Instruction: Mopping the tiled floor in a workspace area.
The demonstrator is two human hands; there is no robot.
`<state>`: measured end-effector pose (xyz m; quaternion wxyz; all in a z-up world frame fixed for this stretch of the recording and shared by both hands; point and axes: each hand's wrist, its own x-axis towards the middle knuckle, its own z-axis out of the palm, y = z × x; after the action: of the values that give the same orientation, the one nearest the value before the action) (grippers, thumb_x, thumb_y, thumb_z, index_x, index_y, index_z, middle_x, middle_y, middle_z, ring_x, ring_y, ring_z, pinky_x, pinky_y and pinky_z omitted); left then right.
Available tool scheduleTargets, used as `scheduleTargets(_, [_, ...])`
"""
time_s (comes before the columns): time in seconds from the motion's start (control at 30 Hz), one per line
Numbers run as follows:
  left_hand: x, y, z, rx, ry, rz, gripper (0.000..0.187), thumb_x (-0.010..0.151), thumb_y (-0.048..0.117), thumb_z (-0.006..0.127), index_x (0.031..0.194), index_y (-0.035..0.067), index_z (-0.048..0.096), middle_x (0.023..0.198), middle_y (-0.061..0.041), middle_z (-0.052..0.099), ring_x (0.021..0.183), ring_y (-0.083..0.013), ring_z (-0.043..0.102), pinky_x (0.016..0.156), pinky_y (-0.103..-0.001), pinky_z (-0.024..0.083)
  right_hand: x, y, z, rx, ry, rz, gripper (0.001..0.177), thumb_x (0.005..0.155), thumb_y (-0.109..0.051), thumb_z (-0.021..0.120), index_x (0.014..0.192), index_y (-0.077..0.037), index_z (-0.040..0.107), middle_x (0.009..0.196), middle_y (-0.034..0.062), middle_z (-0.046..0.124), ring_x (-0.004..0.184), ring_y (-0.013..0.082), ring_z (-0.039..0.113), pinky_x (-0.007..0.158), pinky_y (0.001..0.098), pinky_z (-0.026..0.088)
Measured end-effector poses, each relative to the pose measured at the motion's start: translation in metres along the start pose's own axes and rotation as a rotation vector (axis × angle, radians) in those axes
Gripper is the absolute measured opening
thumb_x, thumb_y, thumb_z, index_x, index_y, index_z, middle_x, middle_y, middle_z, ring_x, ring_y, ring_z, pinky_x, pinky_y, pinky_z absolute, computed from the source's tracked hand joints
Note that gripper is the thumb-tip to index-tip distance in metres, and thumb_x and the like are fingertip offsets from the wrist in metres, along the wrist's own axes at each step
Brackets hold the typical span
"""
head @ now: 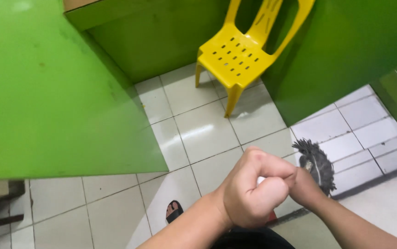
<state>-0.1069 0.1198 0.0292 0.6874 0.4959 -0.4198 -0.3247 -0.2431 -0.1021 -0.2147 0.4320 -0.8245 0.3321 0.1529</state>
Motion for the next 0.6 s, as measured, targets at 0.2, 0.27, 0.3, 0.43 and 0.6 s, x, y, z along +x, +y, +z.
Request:
scheduleTargets(0.2, [-0.09, 0.074, -0.06, 0.119, 0.133, -0.007, 0.018, 0.08, 0.011, 0.045, 0.065, 0.001, 0.042, 0.055, -0.008, 0.042, 0.051, -0.0139, 0.039, 0.052, -0.031, 0.036, -0.008, -0.081, 0.083, -0.08, -0.12, -0.261, 0.027, 0.079, -0.025, 0.071, 0.084, 0.001, 0.076, 0.075, 0.0143, 0.08, 0.076, 0.0145, 0.07, 0.069, 0.0384, 0.059])
scheduleTargets(0.27, [-0.126, 0.095, -0.077, 0.122, 0.196, 0.003, 0.016, 0.08, 0.01, 0.046, 0.066, 0.001, 0.044, 0.057, -0.008, 0.044, 0.051, -0.0139, 0.041, 0.053, -0.031, 0.038, -0.018, -0.121, 0.114, -0.054, -0.146, -0.381, 0.025, 0.078, -0.024, 0.069, 0.084, 0.0, 0.075, 0.075, 0.0136, 0.08, 0.075, 0.0128, 0.069, 0.069, 0.0379, 0.059])
scheduleTargets(0.3, [-0.145, 0.106, -0.085, 0.116, 0.23, 0.004, 0.015, 0.08, 0.008, 0.046, 0.067, 0.001, 0.045, 0.058, -0.008, 0.046, 0.051, -0.014, 0.042, 0.054, -0.032, 0.04, -0.023, -0.141, 0.132, -0.008, -0.16, -0.479, 0.024, 0.078, -0.023, 0.068, 0.084, -0.001, 0.075, 0.075, 0.0129, 0.079, 0.074, 0.0111, 0.069, 0.068, 0.0373, 0.059])
scheduleTargets(0.43, [-0.217, 0.14, -0.101, 0.131, 0.392, 0.078, 0.004, 0.083, 0.002, 0.047, 0.081, 0.002, 0.051, 0.064, -0.008, 0.052, 0.054, -0.0149, 0.048, 0.058, -0.032, 0.046, -0.09, -0.249, 0.185, 0.2, -0.421, -0.406, 0.02, 0.081, -0.022, 0.065, 0.086, -0.004, 0.073, 0.079, 0.0087, 0.075, 0.078, 0.0097, 0.066, 0.071, 0.0332, 0.056])
scheduleTargets(0.6, [-0.281, 0.181, -0.11, 0.33, 0.509, 0.274, 0.018, 0.093, -0.006, 0.05, 0.108, 0.003, 0.053, 0.084, -0.008, 0.062, 0.064, -0.0155, 0.054, 0.065, -0.03, 0.053, -0.181, -0.36, 0.217, 0.532, -0.81, -0.138, 0.016, 0.086, -0.021, 0.059, 0.09, -0.009, 0.069, 0.086, 0.0015, 0.067, 0.085, 0.0075, 0.063, 0.075, 0.0262, 0.052])
